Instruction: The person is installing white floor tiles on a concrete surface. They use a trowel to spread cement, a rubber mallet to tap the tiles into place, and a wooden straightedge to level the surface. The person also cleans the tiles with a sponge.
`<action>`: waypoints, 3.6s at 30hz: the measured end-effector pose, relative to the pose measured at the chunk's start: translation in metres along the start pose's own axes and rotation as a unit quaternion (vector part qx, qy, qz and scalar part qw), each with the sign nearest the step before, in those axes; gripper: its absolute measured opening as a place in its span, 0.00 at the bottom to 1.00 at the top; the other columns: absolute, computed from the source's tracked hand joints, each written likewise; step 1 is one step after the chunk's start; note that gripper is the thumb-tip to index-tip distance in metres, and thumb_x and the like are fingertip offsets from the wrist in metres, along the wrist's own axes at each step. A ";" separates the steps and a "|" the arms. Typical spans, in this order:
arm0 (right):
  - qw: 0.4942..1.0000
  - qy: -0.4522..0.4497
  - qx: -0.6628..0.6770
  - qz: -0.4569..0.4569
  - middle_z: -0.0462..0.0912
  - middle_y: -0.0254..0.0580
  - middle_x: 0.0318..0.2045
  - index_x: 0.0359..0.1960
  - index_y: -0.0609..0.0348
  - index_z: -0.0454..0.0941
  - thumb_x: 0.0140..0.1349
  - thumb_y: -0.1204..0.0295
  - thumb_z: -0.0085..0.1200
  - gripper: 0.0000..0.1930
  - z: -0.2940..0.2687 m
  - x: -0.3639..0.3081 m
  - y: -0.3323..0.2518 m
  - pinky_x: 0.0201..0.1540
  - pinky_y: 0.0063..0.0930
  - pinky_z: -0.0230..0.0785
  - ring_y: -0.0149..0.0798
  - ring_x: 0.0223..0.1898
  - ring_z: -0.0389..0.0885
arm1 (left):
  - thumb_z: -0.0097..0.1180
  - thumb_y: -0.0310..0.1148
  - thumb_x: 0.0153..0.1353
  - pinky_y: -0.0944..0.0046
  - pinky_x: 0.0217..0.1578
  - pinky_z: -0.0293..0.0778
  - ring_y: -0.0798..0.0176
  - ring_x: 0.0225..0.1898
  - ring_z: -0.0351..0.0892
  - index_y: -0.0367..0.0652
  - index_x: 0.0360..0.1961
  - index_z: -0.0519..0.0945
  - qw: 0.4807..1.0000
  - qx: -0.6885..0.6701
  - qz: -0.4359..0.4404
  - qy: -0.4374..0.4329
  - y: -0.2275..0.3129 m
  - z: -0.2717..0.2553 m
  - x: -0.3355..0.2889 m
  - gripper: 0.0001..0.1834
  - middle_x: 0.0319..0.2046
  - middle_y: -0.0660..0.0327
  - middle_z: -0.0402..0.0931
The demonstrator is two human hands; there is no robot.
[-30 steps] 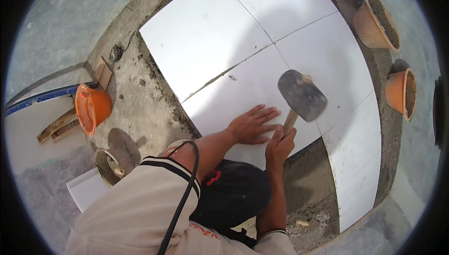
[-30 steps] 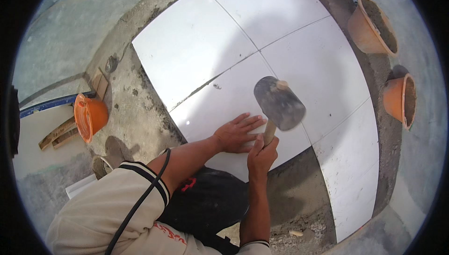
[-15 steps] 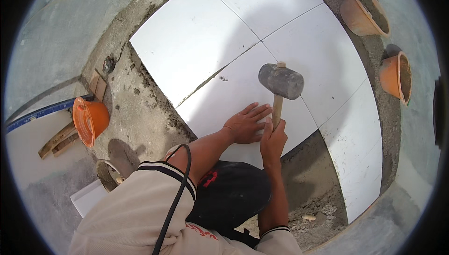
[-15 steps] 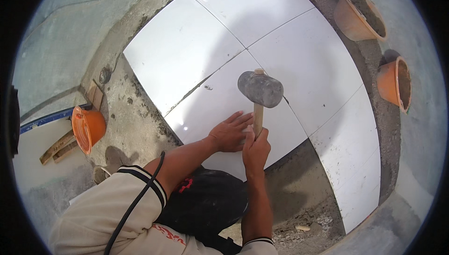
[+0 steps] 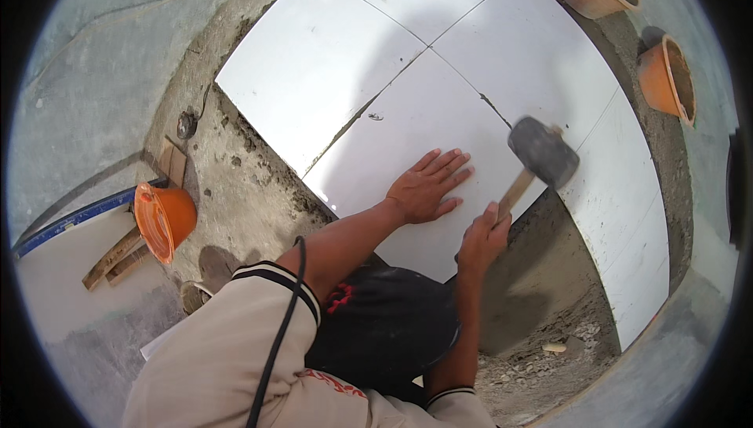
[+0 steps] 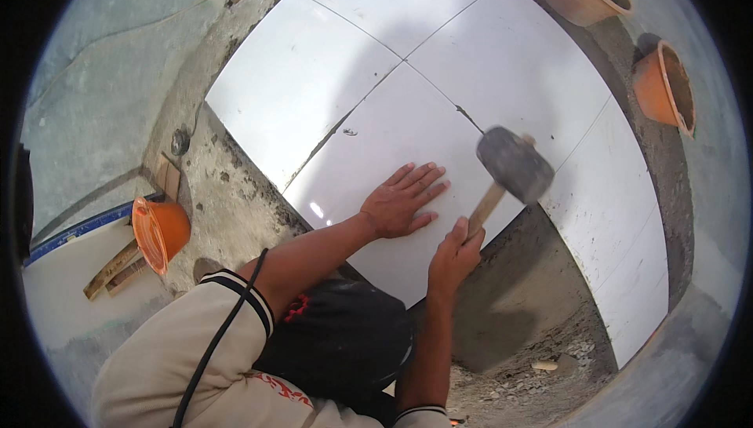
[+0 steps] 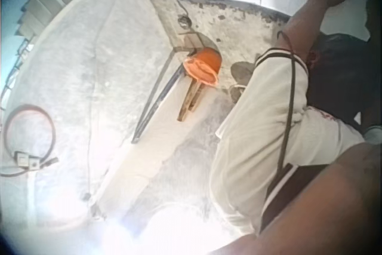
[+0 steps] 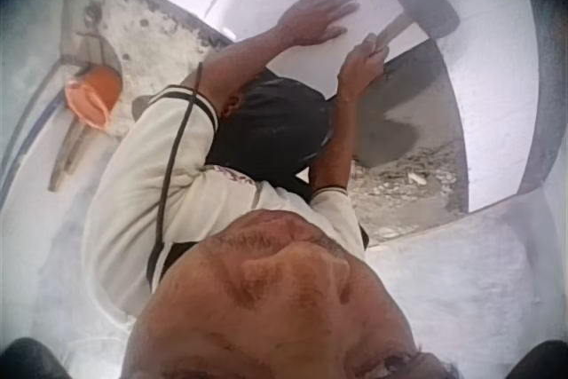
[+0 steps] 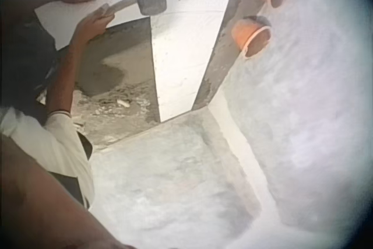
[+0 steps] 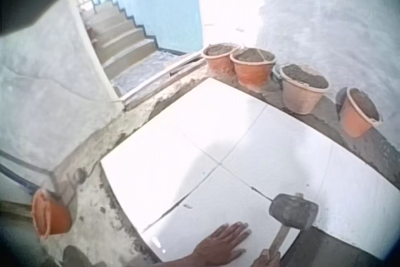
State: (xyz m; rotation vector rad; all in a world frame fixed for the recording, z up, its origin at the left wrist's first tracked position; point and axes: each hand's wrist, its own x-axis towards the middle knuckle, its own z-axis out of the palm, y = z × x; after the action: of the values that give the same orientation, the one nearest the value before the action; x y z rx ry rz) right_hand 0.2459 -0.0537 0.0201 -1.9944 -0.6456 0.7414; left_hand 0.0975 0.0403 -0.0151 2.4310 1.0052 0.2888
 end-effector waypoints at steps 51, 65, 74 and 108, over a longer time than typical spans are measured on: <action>0.988 -0.111 -0.100 -0.032 0.83 0.66 0.27 0.45 0.68 0.72 0.78 0.61 0.55 0.18 -0.009 -0.067 -0.012 0.36 0.56 0.75 0.71 0.32 0.85 | 0.52 0.44 0.74 0.40 0.81 0.39 0.38 0.84 0.43 0.28 0.78 0.58 0.988 0.100 -0.098 0.058 -0.023 -0.011 -0.039 0.41 0.81 0.37 0.48; 0.995 -0.071 -0.043 0.063 0.81 0.52 0.25 0.51 0.67 0.73 0.78 0.56 0.55 0.21 -0.128 -0.183 0.095 0.32 0.47 0.75 0.53 0.27 0.85 | 0.40 0.41 0.80 0.50 0.82 0.48 0.53 0.82 0.52 0.38 0.77 0.65 0.982 0.086 0.162 0.039 0.076 0.078 0.153 0.30 0.80 0.52 0.58; 0.989 -0.100 -0.091 -0.063 0.84 0.57 0.27 0.54 0.66 0.75 0.78 0.58 0.56 0.20 -0.135 -0.121 0.067 0.32 0.46 0.78 0.58 0.30 0.88 | 0.44 0.45 0.80 0.48 0.81 0.48 0.50 0.82 0.53 0.40 0.80 0.61 0.983 0.156 0.056 0.081 -0.030 0.011 0.100 0.33 0.80 0.50 0.58; 0.990 -0.070 -0.095 -0.082 0.81 0.66 0.24 0.46 0.64 0.70 0.75 0.59 0.59 0.18 -0.097 -0.051 0.037 0.31 0.60 0.74 0.72 0.30 0.84 | 0.44 0.53 0.79 0.47 0.82 0.42 0.49 0.84 0.47 0.61 0.79 0.67 0.980 0.192 0.002 0.043 -0.020 -0.003 0.098 0.31 0.83 0.52 0.52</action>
State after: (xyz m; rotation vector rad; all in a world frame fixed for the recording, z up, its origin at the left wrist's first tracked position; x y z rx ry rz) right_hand 0.2855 -0.1593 0.0423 -2.0428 -0.9832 0.7472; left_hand 0.1538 0.1231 -0.0218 2.7861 1.1859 0.2182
